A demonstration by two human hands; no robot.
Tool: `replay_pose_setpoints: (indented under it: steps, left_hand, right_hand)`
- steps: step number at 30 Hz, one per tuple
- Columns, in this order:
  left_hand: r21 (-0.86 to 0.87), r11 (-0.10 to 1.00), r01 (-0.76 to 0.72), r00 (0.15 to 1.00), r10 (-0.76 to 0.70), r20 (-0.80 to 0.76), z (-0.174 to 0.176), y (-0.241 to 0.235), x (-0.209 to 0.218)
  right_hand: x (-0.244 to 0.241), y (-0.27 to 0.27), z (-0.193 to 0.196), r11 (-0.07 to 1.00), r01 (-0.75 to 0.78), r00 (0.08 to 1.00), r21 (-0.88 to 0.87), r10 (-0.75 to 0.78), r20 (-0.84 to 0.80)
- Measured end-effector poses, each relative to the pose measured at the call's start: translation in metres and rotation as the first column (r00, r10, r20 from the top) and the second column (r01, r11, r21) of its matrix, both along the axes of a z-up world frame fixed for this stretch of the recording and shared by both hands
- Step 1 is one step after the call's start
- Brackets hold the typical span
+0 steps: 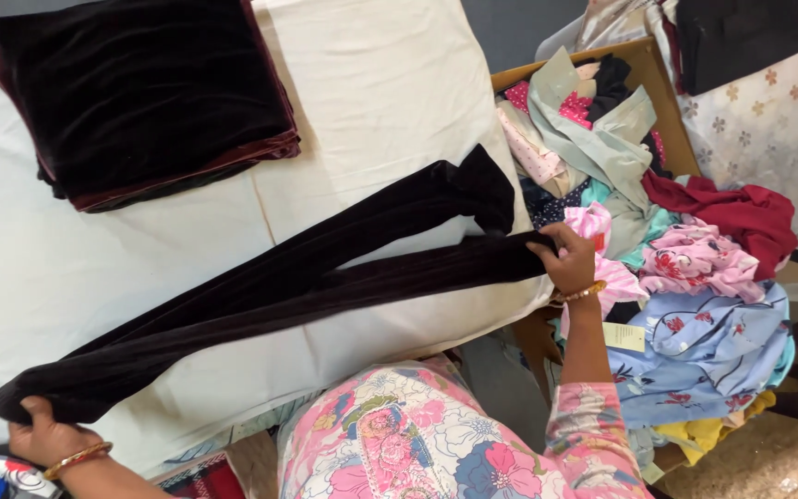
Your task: The person folds several pieces of velvet fabric, including maroon and black items, on a white-covered table. They smooth the fabric, fold it into neat rectangles, and stack the finished pieces.
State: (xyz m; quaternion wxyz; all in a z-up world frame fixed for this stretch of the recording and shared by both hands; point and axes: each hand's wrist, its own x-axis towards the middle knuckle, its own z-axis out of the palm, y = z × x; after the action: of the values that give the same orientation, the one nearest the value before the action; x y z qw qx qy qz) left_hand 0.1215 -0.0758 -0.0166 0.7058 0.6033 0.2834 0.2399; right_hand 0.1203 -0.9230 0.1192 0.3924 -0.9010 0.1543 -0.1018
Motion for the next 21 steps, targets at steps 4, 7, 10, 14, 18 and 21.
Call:
replay_pose_setpoints:
  steps: [4, 7, 10, 14, 18, 21]
  left_hand:
    - [0.045, 0.999, 0.023, 0.999, -0.025, 0.036, -0.001, 0.001, 0.012]
    - [0.030, 1.000, 0.005, 0.999, -0.007, 0.045, 0.006, -0.011, 0.023]
    - [0.011, 1.000, -0.002, 1.000, 0.002, -0.017, 0.021, -0.020, 0.025]
    - [0.052, 0.986, 0.157, 0.984, -0.151, -0.099, 0.034, -0.023, 0.020]
    - [0.045, 0.971, 0.234, 0.925, -0.208, -0.319, 0.034, -0.014, 0.017]
    - [0.038, 0.979, 0.200, 0.971, -0.193, -0.144, 0.043, -0.014, 0.018]
  right_hand:
    - [0.049, 0.006, -0.010, 0.969, 0.036, 0.994, -0.246, -0.059, -0.088]
    - [0.087, -0.012, -0.066, 0.992, 0.002, 1.000, -0.124, -0.004, -0.012]
    - [0.117, -0.022, -0.116, 0.990, -0.040, 0.998, -0.137, 0.034, -0.044]
    - [0.153, -0.029, -0.170, 0.978, -0.083, 0.996, -0.192, 0.087, 0.011]
    - [0.174, -0.007, -0.154, 0.998, 0.051, 0.968, -0.032, -0.057, -0.244]
    - [0.176, -0.022, -0.161, 0.999, -0.043, 0.976, 0.009, 0.044, -0.213]
